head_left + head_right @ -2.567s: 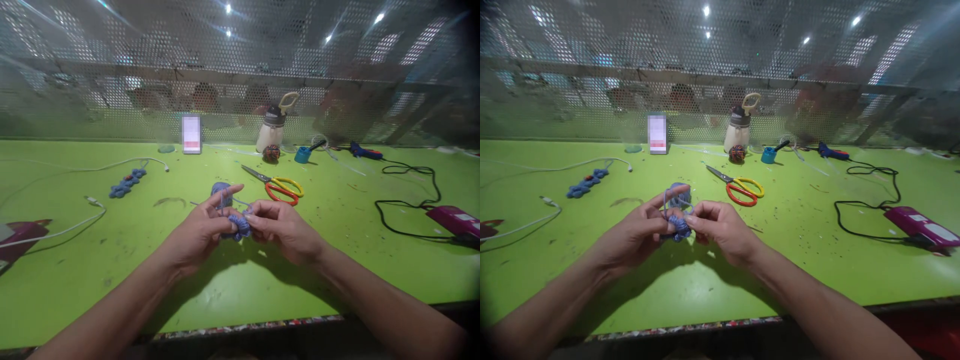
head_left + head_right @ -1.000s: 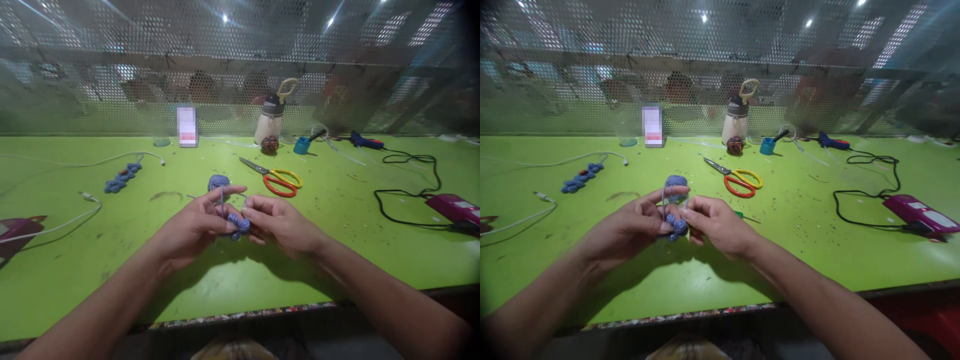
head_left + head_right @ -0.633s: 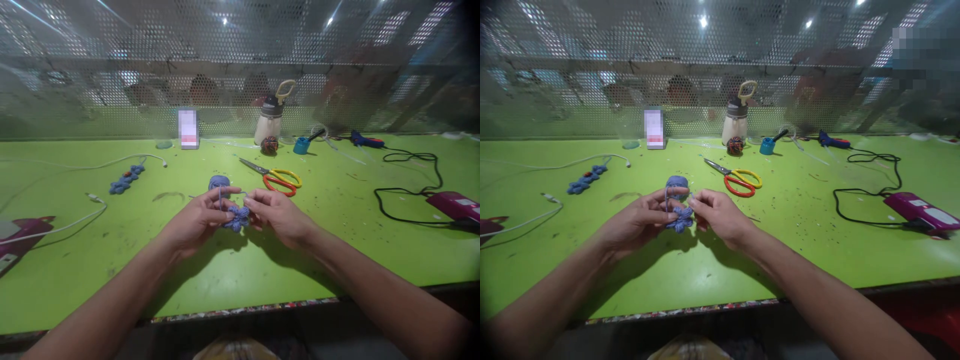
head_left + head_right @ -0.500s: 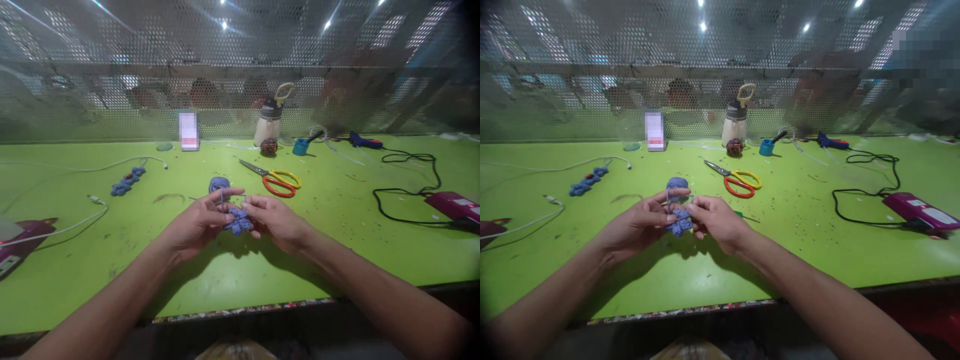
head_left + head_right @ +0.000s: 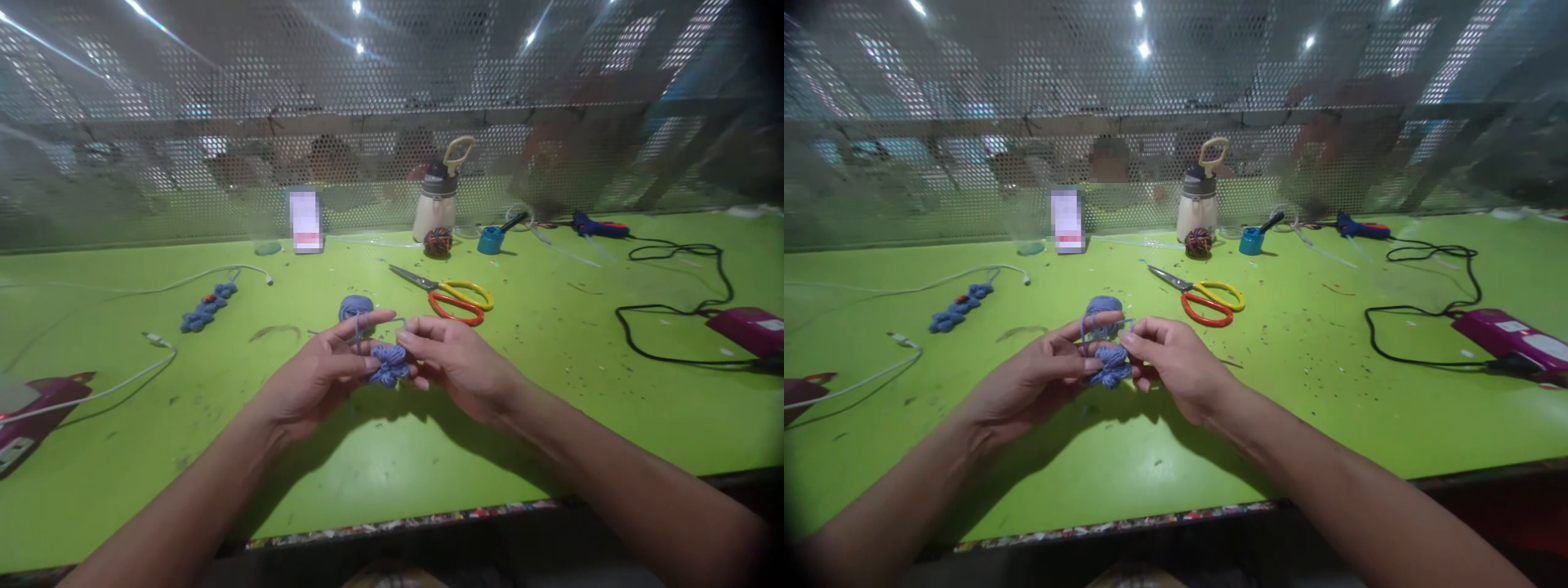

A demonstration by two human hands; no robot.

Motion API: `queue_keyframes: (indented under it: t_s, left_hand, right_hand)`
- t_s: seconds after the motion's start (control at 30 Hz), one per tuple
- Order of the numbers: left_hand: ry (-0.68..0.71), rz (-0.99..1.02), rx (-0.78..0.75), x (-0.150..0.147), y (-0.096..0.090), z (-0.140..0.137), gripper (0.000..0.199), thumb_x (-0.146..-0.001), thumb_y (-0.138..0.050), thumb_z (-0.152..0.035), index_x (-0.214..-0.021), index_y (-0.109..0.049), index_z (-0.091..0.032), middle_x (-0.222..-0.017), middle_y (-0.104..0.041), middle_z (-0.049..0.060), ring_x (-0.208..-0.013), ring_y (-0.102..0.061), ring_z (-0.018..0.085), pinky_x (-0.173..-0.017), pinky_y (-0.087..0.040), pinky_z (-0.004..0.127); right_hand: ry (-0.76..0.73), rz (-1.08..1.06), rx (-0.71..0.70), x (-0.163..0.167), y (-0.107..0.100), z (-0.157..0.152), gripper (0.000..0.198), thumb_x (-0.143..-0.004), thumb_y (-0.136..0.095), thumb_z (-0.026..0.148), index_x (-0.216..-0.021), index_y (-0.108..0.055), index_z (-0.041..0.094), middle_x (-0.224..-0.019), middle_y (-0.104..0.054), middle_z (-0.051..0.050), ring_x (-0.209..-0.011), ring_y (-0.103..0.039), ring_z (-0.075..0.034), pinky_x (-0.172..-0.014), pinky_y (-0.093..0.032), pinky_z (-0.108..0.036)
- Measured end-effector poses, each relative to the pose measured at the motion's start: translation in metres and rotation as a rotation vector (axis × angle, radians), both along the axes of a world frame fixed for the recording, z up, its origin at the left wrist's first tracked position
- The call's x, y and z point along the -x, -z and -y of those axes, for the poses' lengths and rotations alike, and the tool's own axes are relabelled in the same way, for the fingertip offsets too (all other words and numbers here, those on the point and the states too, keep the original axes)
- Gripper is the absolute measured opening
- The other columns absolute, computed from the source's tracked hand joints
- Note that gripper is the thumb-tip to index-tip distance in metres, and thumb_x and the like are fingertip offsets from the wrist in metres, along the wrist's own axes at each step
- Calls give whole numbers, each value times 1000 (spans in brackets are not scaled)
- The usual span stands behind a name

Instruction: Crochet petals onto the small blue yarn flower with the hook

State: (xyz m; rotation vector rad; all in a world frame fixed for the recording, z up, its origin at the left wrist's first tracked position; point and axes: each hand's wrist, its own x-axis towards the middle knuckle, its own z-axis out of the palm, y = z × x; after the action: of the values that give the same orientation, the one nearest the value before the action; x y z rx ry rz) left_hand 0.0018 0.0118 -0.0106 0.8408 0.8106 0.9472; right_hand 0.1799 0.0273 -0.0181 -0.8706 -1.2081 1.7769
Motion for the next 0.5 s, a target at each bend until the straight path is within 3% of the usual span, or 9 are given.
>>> queue_keyframes:
  t_s: [0.33,0.5]
  left_hand:
    - [5,20,24,1,-2,1,61,-72,-70,1,-128,-61,-21,-84,-71,3,-80,-68,14,-78,-52,22]
    - [-113,-12,74,-1,-4,-3,59,-74,-65,4,-129,-59,-17,-82,-69,4,-77,-68,14,-80,-53,24]
  right_hand:
    - [34,1,-13,4,5,3,35,-73,-79,40,-71,-54,16,-58,-52,5,-48,-45,-6,-44,-38,-20]
    - [56,-35,-8,-1,6,-3,27,-80,-73,38,-77,-59,15,-67,-57,1,-54,-51,-9,-49,-44,-22]
